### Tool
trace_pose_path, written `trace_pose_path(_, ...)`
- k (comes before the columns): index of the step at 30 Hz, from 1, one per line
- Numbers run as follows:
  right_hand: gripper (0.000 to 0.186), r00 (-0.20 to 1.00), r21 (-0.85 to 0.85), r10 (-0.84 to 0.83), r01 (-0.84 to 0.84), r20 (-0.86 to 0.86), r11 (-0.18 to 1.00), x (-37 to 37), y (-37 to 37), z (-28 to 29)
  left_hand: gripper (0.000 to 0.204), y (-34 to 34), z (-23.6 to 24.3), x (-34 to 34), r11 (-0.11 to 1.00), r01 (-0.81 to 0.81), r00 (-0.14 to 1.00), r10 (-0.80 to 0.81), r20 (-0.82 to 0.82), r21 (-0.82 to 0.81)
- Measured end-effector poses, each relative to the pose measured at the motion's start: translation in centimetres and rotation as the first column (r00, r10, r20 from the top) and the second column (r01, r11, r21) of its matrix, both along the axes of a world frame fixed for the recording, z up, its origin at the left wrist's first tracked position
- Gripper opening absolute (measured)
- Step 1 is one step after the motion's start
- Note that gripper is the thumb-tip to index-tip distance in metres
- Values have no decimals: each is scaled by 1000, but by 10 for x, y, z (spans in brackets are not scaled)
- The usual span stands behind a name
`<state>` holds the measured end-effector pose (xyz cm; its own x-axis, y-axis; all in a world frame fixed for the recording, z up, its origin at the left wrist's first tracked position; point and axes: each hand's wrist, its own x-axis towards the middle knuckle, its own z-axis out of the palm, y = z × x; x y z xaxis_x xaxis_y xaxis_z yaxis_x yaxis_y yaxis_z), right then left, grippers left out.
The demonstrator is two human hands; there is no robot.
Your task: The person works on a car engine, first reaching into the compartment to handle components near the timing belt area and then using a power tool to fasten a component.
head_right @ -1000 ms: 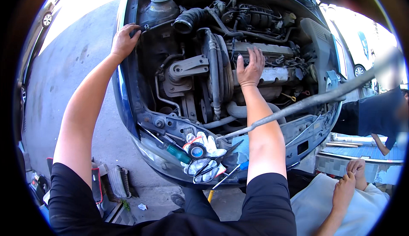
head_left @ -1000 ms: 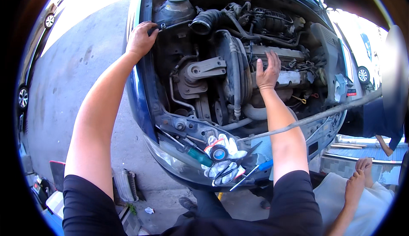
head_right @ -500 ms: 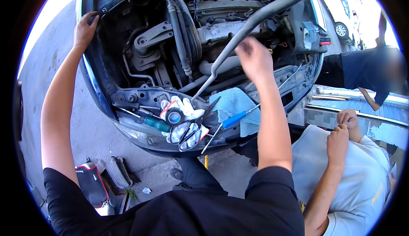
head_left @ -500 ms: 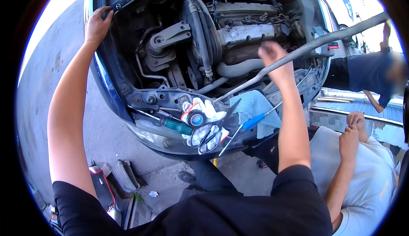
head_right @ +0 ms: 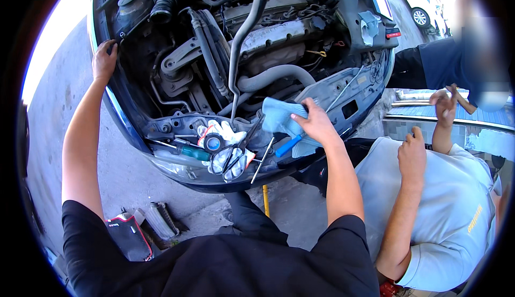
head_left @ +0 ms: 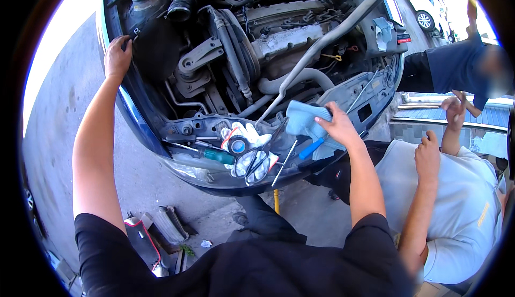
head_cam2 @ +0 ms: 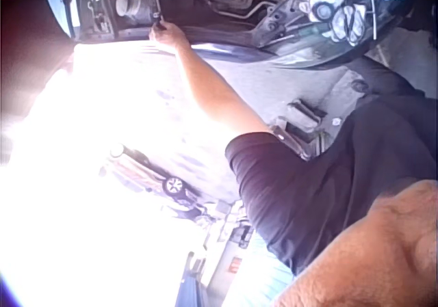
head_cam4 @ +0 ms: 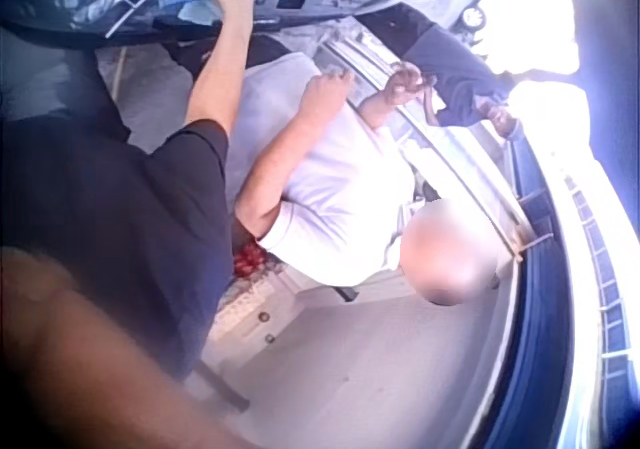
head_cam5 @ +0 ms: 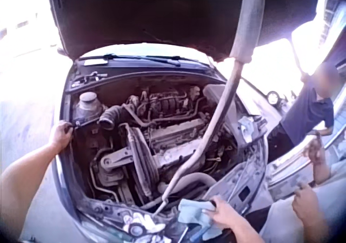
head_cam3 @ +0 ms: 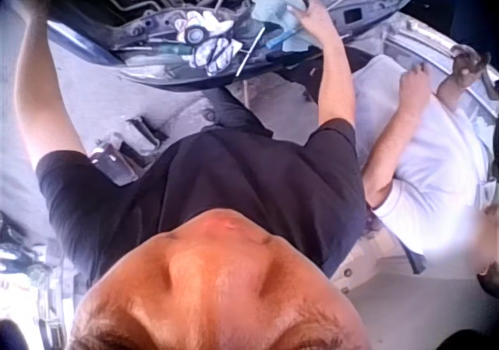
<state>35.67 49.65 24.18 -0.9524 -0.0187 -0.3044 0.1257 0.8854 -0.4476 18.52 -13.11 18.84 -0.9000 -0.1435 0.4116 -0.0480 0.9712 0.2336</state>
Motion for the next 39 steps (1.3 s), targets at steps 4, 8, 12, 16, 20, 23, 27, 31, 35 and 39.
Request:
trace_pose_path(4,43,951,-299,-257,198,-171,934,3,45,-16,31,4,-1,-4,1000,-4,1000,4,10,21)
trace_pose_path(8,48,784,-495,-530,337,-323,801,-10,66,-44,31,1,-2,-4,1000,-5,1000,5,21,17)
trace_pose_path(12,53,506,-799,-845,432,-170,419,-30,75,-78,32,-1,-1,-7,1000,8,999,-9,35,13)
trace_pose_path(16,56,394,-928,-910,370,126,32,-49,71,-64,31,3,2,-3,1000,0,999,-1,42,18)
trace_pose_path(20,55,464,-943,-858,325,220,-66,-60,83,-16,29,1,-1,-6,1000,15,999,-15,28,5)
trace_pose_path(23,53,621,-955,-745,287,243,-72,-57,97,21,29,3,0,-4,1000,-10,1000,10,28,0)
trace_pose_path(27,46,848,-965,-483,110,216,-238,-15,166,25,29,4,0,-7,1000,25,1000,-25,16,8)
trace_pose_path(31,46,755,-948,-613,32,231,-318,26,156,9,29,2,-1,-5,1000,10,1000,-10,12,6)
trace_pose_path(35,46,692,-910,-662,-17,288,-414,61,117,-3,30,-9,-11,-10,999,44,998,-45,32,14)
trace_pose_path(39,46,651,-905,-692,-17,313,-426,70,99,-5,30,-2,-8,-9,1000,20,999,-21,27,15)
